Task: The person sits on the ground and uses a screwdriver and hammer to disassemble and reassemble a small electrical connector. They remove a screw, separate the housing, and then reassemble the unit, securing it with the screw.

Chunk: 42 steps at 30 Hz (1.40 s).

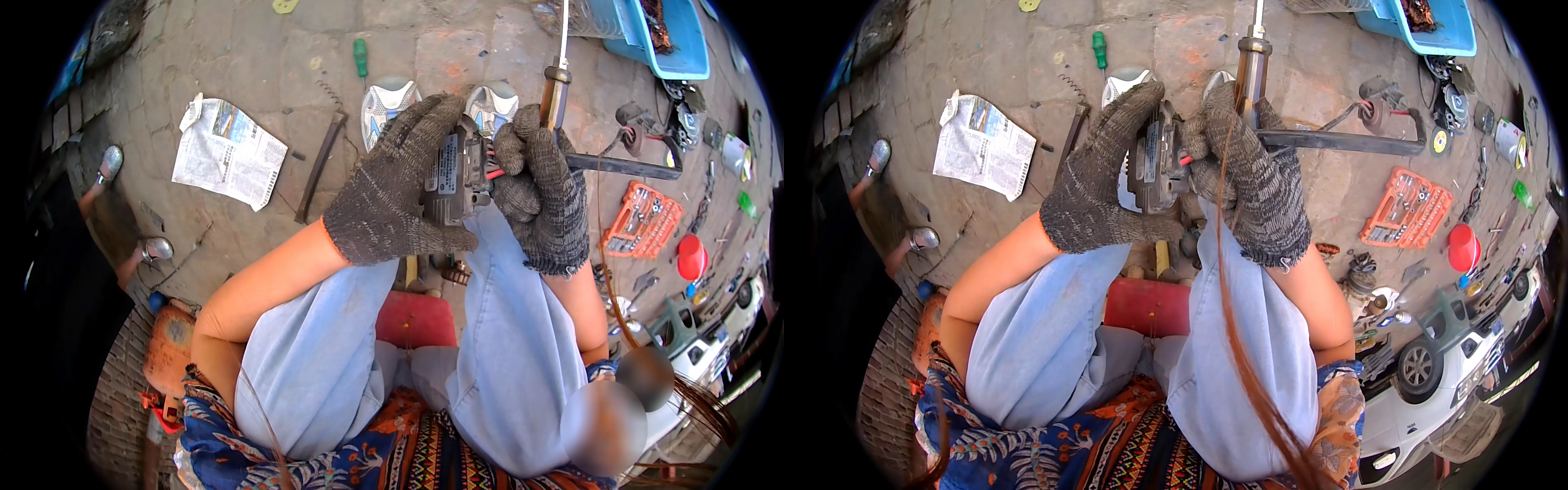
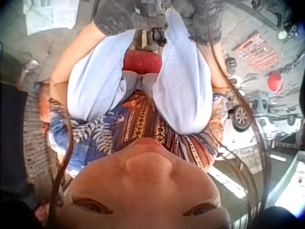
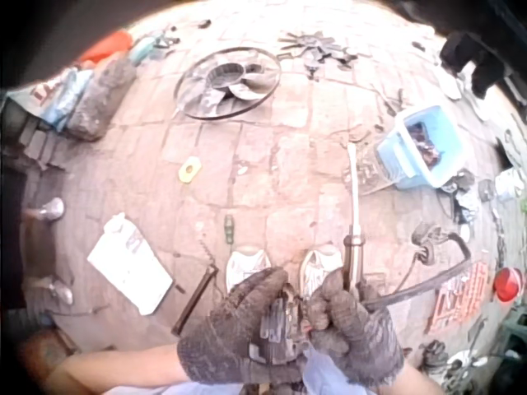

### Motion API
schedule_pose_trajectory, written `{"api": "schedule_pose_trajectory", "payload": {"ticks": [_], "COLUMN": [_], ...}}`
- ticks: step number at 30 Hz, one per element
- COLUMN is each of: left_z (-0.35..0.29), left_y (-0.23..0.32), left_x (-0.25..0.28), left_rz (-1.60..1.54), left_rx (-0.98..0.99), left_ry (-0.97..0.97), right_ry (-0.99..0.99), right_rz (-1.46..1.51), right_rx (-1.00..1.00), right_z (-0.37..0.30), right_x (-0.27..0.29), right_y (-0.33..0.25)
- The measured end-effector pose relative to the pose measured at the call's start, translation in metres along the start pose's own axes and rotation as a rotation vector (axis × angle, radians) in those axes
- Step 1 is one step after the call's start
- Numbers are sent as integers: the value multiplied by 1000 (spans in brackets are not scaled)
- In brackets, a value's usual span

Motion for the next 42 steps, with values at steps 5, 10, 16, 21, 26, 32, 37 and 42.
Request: {"api": "schedule_pose_trajectory", "payload": {"ticks": [5, 10, 16, 21, 26, 32, 37, 42], "left_z": [-3, -5, -5, -6, -7, -6, -3, -7], "left_y": [-6, -7, -6, -7, -10, 1, 7, 10], "left_x": [-7, -11, -12, -13, -14, -3, 8, 13], "left_rz": [-153, -215, -150, -212, -283, -95, 115, 213], "left_rx": [-15, -61, -74, -13, -55, -109, -39, 47], "left_ry": [-24, -49, -56, -86, -75, 28, 117, 145], "right_ry": [-15, -6, -42, 42, 3, 105, -9, -146], "right_rz": [337, 413, 283, 362, 134, 115, 17, -378], "right_rx": [-76, -88, -80, -105, -120, -119, -195, -283], "right_z": [3, 0, 2, 2, 4, 5, 1, -1], "right_x": [-7, -3, 1, 1, -5, -3, 5, 4], "right_y": [0, 5, 8, 11, -1, 6, 13, 12]}}
Point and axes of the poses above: each hand's wrist, its own z-axis towards the middle knuckle, its own x-axis out of the back of the hand, y = z × x, the point moved 3 cm from there along z, towards the middle knuckle, and after that the axes turned 14 degrees about -y, right-handed, at the moved point
